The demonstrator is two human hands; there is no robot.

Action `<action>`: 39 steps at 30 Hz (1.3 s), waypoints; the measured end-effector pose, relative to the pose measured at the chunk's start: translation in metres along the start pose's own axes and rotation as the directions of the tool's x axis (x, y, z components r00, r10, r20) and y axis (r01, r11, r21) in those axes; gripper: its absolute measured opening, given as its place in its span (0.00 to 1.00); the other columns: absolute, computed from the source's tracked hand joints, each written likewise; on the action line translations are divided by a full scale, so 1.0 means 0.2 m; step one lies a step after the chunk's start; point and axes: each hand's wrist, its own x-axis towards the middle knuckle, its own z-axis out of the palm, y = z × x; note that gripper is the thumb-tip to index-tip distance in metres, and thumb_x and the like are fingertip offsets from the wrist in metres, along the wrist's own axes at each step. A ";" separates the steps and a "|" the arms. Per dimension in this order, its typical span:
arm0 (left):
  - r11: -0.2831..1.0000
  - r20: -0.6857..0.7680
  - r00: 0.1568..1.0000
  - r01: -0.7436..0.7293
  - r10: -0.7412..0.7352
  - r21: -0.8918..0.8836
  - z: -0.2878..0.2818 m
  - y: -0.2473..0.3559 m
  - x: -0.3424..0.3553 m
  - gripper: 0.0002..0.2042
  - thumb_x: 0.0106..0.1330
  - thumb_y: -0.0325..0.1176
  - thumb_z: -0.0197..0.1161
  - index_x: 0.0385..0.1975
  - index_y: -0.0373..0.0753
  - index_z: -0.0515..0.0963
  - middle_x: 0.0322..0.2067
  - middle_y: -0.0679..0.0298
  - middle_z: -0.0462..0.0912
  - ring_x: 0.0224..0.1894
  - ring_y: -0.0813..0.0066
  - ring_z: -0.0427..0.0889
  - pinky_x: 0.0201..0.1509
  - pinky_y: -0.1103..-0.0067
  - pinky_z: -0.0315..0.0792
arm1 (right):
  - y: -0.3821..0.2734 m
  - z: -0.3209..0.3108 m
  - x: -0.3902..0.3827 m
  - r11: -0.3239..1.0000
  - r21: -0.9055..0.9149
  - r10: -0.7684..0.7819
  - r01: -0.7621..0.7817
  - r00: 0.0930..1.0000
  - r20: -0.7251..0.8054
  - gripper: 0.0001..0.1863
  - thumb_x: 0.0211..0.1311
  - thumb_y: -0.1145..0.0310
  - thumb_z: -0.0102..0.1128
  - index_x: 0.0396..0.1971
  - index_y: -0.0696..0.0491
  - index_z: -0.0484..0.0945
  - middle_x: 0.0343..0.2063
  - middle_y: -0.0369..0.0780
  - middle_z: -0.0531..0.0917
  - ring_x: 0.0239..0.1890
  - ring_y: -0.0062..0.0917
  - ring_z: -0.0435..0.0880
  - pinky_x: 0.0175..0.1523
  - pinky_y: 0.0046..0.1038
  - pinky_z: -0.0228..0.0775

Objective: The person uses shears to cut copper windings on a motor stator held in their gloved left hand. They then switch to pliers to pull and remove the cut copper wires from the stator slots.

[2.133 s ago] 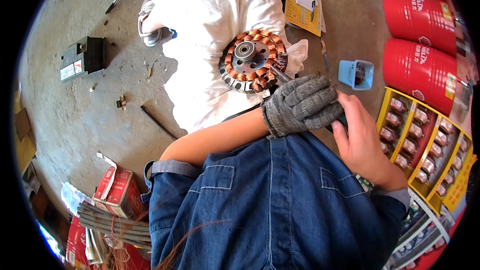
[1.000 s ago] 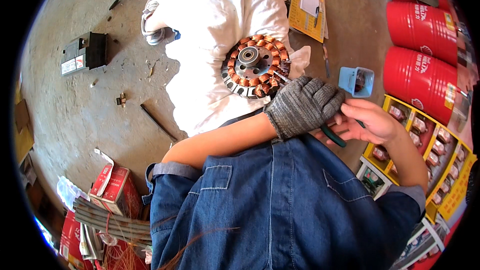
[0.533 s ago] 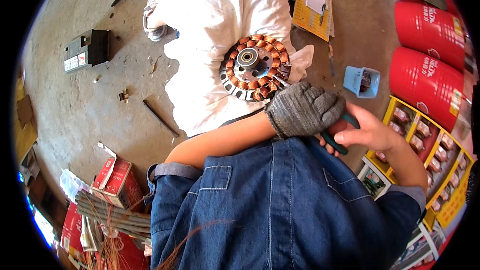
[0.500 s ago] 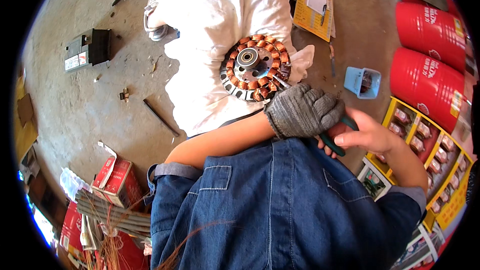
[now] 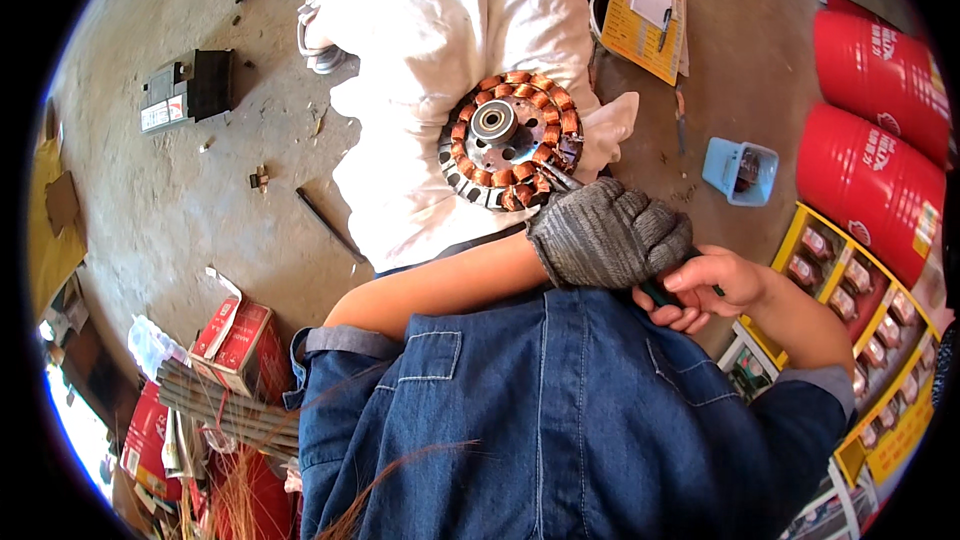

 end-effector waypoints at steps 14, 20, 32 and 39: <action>0.874 0.574 0.771 0.450 -0.276 -0.184 -0.11 0.00 0.19 0.11 0.60 0.36 0.58 0.34 0.38 0.84 0.25 0.57 0.85 0.30 0.55 0.87 0.30 0.63 0.78 | 0.09 -0.40 0.20 0.895 0.285 0.109 -0.342 0.788 0.606 0.31 0.53 0.45 0.57 0.43 0.59 0.64 0.22 0.39 0.66 0.15 0.17 0.61 0.16 0.19 0.55; 0.812 0.754 0.580 0.573 -0.309 -0.108 -0.11 0.00 0.24 0.10 0.60 0.35 0.59 0.30 0.39 0.85 0.27 0.54 0.86 0.31 0.54 0.87 0.31 0.63 0.79 | 0.17 -0.56 0.36 0.859 0.320 0.004 -0.399 0.631 0.775 0.37 0.52 0.45 0.59 0.46 0.66 0.65 0.24 0.48 0.74 0.13 0.26 0.70 0.16 0.28 0.66; 0.969 0.150 0.965 0.228 -0.214 -0.089 -0.08 0.11 0.08 0.25 0.58 0.38 0.58 0.57 0.40 0.75 0.44 0.61 0.79 0.52 0.60 0.80 0.49 0.66 0.76 | -0.02 -0.15 0.02 0.969 -0.192 -0.099 0.154 0.958 0.269 0.40 0.55 0.56 0.59 0.63 0.68 0.62 0.50 0.60 0.78 0.47 0.44 0.83 0.49 0.43 0.80; 0.979 -0.069 0.977 0.202 -0.201 0.001 -0.04 0.17 0.03 0.26 0.55 0.40 0.60 0.57 0.42 0.76 0.43 0.62 0.78 0.47 0.62 0.80 0.48 0.67 0.76 | -0.03 -0.01 -0.05 0.951 -0.273 -0.118 0.143 0.987 0.107 0.39 0.60 0.62 0.57 0.68 0.64 0.56 0.58 0.58 0.73 0.59 0.46 0.77 0.59 0.48 0.75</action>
